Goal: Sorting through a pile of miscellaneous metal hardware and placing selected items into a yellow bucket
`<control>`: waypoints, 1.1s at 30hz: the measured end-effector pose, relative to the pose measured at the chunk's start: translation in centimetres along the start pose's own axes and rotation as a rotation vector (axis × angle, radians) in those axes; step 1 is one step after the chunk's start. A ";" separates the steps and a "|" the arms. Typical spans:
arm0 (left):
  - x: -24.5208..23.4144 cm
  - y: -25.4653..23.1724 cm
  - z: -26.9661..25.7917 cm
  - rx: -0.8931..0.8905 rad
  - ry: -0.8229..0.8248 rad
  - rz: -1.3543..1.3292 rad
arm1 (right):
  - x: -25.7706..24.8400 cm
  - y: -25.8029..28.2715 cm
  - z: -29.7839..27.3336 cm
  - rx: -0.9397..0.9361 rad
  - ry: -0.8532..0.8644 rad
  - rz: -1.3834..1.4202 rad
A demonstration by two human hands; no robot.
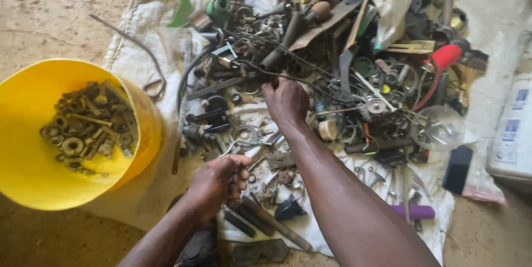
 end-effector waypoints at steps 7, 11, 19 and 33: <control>1.7 -1.1 -0.8 0.028 -0.050 0.101 | -9.6 -3.1 -8.1 0.052 0.531 0.114; -1.9 2.4 2.4 0.031 0.024 0.046 | -9.1 -21.1 -13.7 0.402 0.070 0.662; 0.6 3.4 2.0 0.142 0.159 0.075 | -20.0 -35.1 -21.5 0.782 -0.008 0.247; 0.1 3.0 3.9 0.152 0.129 -0.029 | -20.2 -33.8 -22.7 0.732 0.248 -0.091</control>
Point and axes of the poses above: each hand's wrist, its own z-axis towards the middle knuckle, its own x-axis out of the palm, y = z × x, the point moved 5 cm from there along z, towards the middle knuckle, and after that the axes turned 10 degrees about -x, right-handed, at the moved point
